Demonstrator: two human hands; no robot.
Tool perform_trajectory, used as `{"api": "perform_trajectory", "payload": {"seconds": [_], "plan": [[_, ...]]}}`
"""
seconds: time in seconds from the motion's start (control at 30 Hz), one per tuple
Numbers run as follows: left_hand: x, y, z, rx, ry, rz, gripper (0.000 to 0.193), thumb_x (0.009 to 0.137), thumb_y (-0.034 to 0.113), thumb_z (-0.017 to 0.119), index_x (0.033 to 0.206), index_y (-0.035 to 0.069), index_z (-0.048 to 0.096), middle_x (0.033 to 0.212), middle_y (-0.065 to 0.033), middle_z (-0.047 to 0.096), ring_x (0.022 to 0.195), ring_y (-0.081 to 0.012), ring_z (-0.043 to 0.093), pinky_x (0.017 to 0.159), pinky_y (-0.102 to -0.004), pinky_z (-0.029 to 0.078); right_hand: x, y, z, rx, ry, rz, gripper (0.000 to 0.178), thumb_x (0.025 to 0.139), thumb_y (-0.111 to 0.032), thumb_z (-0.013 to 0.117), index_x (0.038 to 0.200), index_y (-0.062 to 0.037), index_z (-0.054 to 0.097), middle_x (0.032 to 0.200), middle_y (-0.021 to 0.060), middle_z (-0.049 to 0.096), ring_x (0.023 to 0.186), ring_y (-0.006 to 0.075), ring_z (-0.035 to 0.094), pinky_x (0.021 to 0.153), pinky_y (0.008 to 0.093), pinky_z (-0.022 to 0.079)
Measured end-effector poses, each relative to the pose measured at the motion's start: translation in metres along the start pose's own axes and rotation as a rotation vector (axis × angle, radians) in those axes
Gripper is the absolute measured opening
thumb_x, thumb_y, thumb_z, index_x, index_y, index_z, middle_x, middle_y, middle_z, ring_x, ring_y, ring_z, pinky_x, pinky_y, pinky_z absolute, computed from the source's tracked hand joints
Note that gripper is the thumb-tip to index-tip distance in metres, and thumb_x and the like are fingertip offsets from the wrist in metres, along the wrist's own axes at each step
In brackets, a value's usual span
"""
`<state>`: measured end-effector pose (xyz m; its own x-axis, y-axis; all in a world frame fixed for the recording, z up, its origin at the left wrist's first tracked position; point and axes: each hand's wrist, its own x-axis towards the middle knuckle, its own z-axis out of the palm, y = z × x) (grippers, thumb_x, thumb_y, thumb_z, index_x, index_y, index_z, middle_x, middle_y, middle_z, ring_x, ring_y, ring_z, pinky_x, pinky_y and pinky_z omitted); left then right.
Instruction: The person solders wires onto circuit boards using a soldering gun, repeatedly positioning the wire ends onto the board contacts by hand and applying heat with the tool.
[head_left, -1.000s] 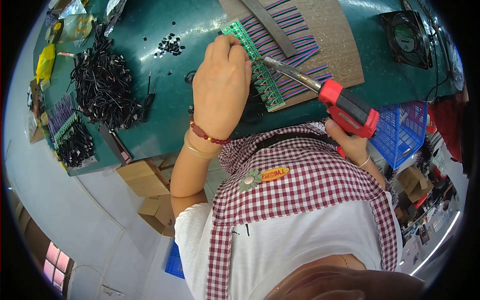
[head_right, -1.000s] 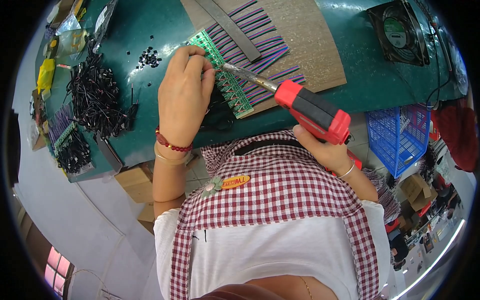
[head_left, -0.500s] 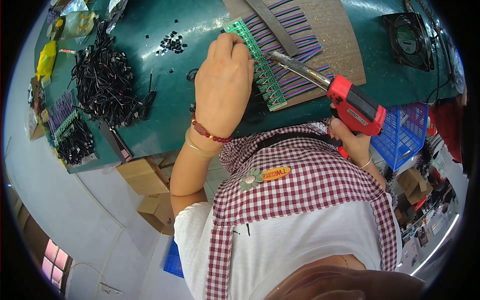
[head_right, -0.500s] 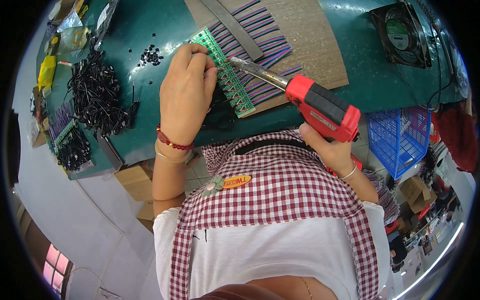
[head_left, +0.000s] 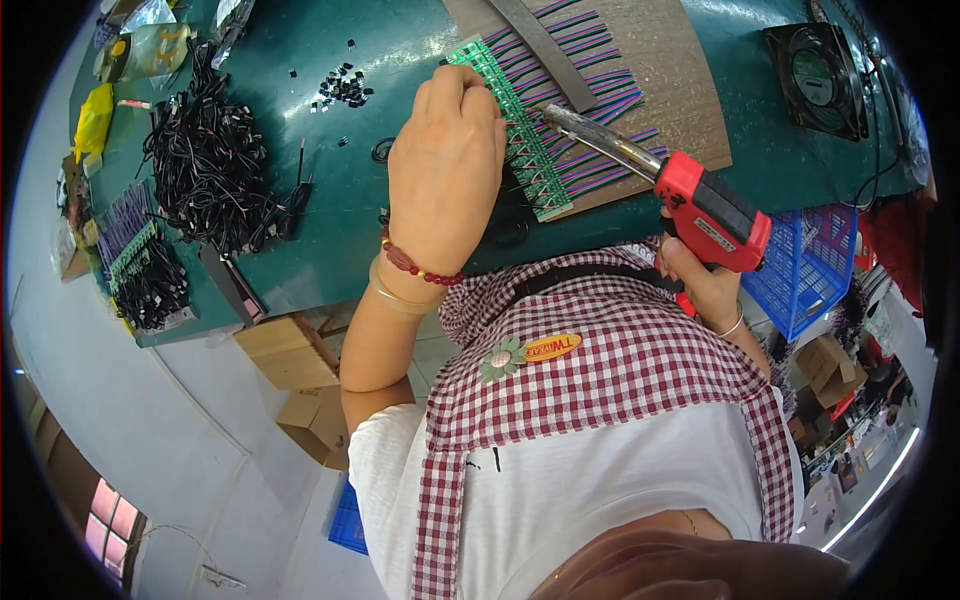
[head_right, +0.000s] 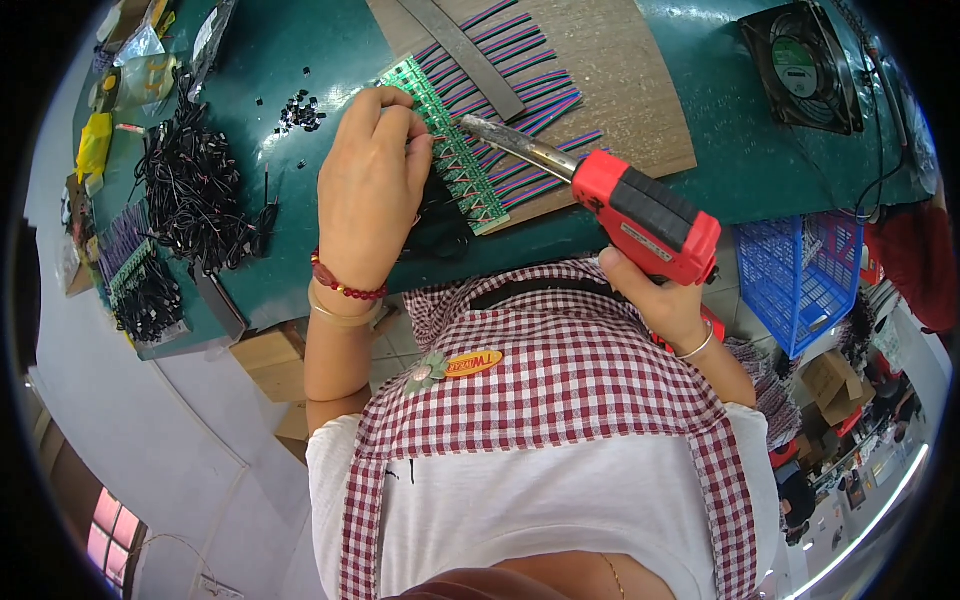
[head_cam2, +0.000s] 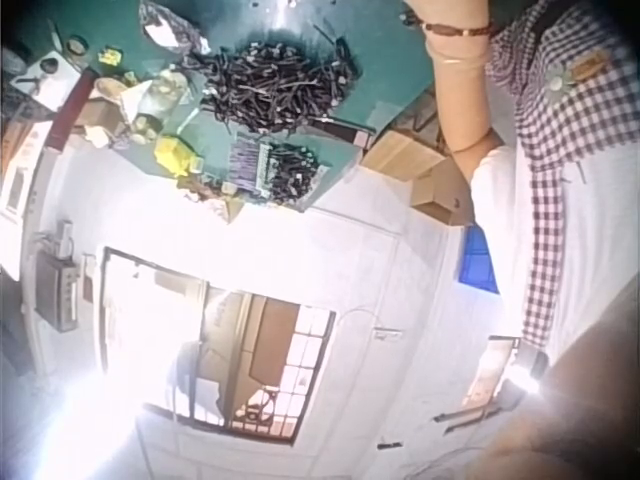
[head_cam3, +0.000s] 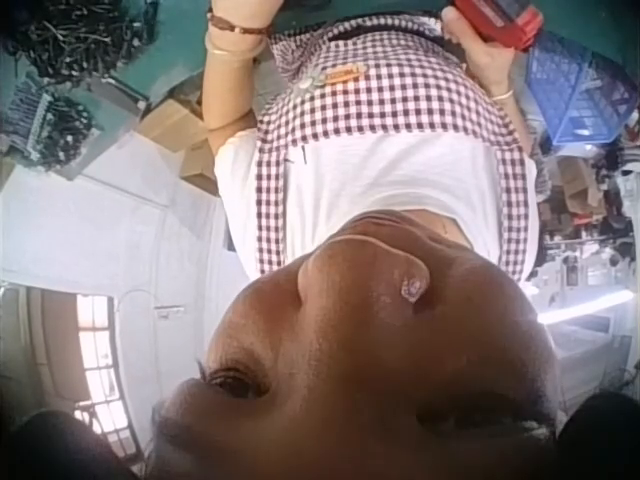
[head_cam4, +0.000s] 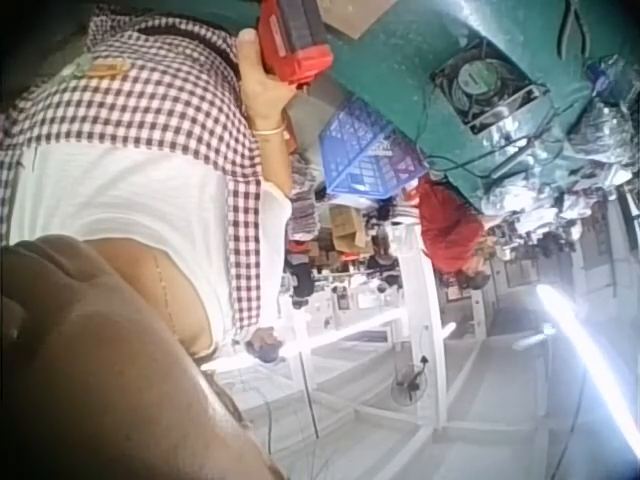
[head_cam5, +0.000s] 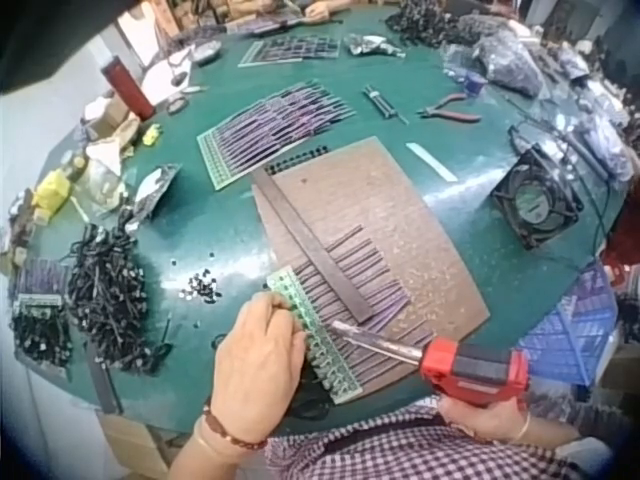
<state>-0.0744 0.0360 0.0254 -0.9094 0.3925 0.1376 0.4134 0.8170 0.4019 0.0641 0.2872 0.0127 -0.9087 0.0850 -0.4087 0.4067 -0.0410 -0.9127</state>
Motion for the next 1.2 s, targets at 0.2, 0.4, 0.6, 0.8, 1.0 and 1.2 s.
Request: {"api": "perform_trajectory", "payload": {"seconds": [0.2, 0.4, 0.6, 0.8, 1.0, 1.2], "plan": [[0.0002, -0.0006, -0.0011, -0.001, -0.002, 0.011, 0.015, 0.077, 0.006, 0.066, 0.088, -0.001, 0.057, 0.099, -0.0108, 0.054, 0.089, -0.0277, 0.056, 0.072, -0.0363, 0.051, -0.0012, -0.0004, 0.0007, 0.019, 0.001, 0.003, 0.027, 0.081, -0.003, 0.072, 0.106, -0.0001, 0.061, 0.083, 0.0012, 0.062, 0.065, 0.0072, 0.058, 0.055, 0.022, 0.047], [0.004, 0.0012, -0.0045, -0.029, -0.016, -0.015, 0.008, 0.08, 0.005, 0.062, 0.081, 0.0, 0.056, 0.092, -0.0126, 0.056, 0.081, -0.0314, 0.057, 0.068, -0.0394, 0.048, -0.0045, 0.0023, -0.0026, -0.023, -0.005, -0.021, 0.027, 0.082, -0.004, 0.072, 0.106, 0.0002, 0.061, 0.083, 0.0024, 0.063, 0.066, 0.0081, 0.058, 0.056, 0.0223, 0.048], [0.0042, 0.0001, -0.0031, -0.052, -0.043, 0.01, 0.008, 0.081, 0.008, 0.061, 0.08, 0.001, 0.057, 0.08, -0.0133, 0.058, 0.078, -0.0327, 0.057, 0.067, -0.0415, 0.046, -0.0056, -0.0002, -0.0004, 0.058, 0.026, 0.013, 0.025, 0.082, -0.003, 0.071, 0.105, 0.0, 0.061, 0.082, 0.003, 0.063, 0.065, 0.0084, 0.058, 0.056, 0.0232, 0.048], [0.0032, -0.0024, 0.0009, -0.105, -0.061, -0.028, 0.008, 0.08, 0.007, 0.061, 0.079, 0.001, 0.056, 0.08, -0.0148, 0.059, 0.078, -0.0338, 0.057, 0.068, -0.0424, 0.047, -0.0065, -0.0003, 0.0018, -0.062, 0.004, -0.03, 0.033, 0.086, -0.001, 0.06, 0.118, 0.0045, 0.05, 0.07, 0.0061, 0.055, 0.056, 0.0106, 0.05, 0.052, 0.024, 0.041], [0.0039, -0.0015, 0.0006, -0.092, -0.075, -0.017, 0.008, 0.079, 0.007, 0.061, 0.08, 0.0, 0.056, 0.08, -0.0151, 0.059, 0.078, -0.0339, 0.057, 0.067, -0.0425, 0.047, -0.0084, 0.0075, 0.0019, -0.054, -0.002, -0.009, 0.034, 0.08, -0.006, 0.073, 0.111, -0.001, 0.061, 0.095, 0.0026, 0.065, 0.081, 0.0089, 0.059, 0.071, 0.0244, 0.049], [0.0068, -0.0024, -0.0026, -0.113, -0.103, 0.027, 0.008, 0.078, 0.006, 0.062, 0.081, 0.002, 0.056, 0.078, -0.0115, 0.058, 0.078, -0.0315, 0.057, 0.067, -0.041, 0.047, -0.0074, 0.0045, 0.0047, -0.123, -0.036, -0.122, 0.029, 0.086, 0.001, 0.06, 0.114, 0.0043, 0.051, 0.07, 0.0063, 0.056, 0.056, 0.0108, 0.051, 0.052, 0.0241, 0.041]]}}
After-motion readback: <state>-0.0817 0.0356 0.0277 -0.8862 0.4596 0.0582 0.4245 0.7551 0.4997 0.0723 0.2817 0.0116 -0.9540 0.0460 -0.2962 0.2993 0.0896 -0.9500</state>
